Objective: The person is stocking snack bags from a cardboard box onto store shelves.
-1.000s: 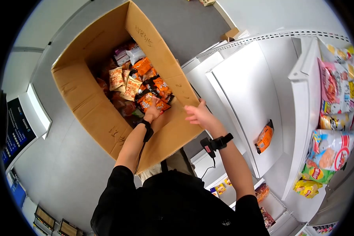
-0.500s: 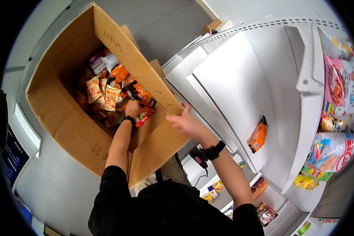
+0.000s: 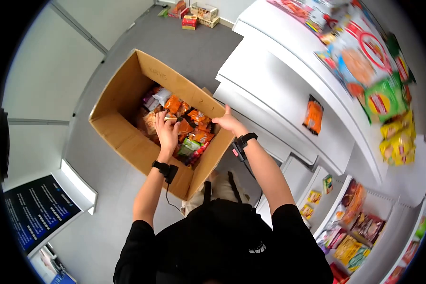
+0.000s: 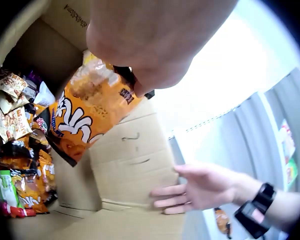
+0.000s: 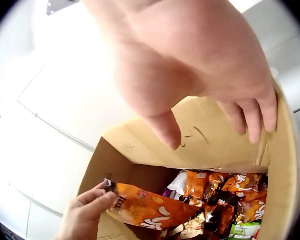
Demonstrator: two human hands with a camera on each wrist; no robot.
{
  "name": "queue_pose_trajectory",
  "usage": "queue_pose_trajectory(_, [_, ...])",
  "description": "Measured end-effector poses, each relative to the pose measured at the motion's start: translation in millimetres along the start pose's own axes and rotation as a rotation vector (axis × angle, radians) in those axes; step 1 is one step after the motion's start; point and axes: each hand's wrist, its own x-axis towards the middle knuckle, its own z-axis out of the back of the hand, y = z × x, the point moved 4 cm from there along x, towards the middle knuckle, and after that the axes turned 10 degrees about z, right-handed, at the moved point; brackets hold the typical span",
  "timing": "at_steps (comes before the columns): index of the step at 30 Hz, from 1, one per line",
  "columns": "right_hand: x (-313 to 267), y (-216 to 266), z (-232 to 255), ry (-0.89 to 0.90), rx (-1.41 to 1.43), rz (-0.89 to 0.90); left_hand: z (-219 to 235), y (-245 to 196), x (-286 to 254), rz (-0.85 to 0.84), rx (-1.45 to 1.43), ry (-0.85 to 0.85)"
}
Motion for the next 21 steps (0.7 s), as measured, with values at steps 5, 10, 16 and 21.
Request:
queue_pose_trajectory(5, [-82.7,15.2,-30.4,-0.089,0.116,0.19,78.3,-24.9,-44.7,0.203,-0.483,-0.01])
queue_pose_trajectory(10, [-160.5,9.5,-53.1,-0.051,0.14,0.508,101.1,-48.0,-93.4,0.249,-0.941,0.166])
queue_pose_trajectory(16, [-242.5,-12.6,-47.2,0.001,0.316,0.426,99.0,-54.3,-126.9,0.32,-1.026,0.323])
queue_pose_trajectory(21, [-277.3,-40.2,-36.2,-0.017,0.418,0.428,79.1,-83.4,-141.9,0.342,-1.166,0.47])
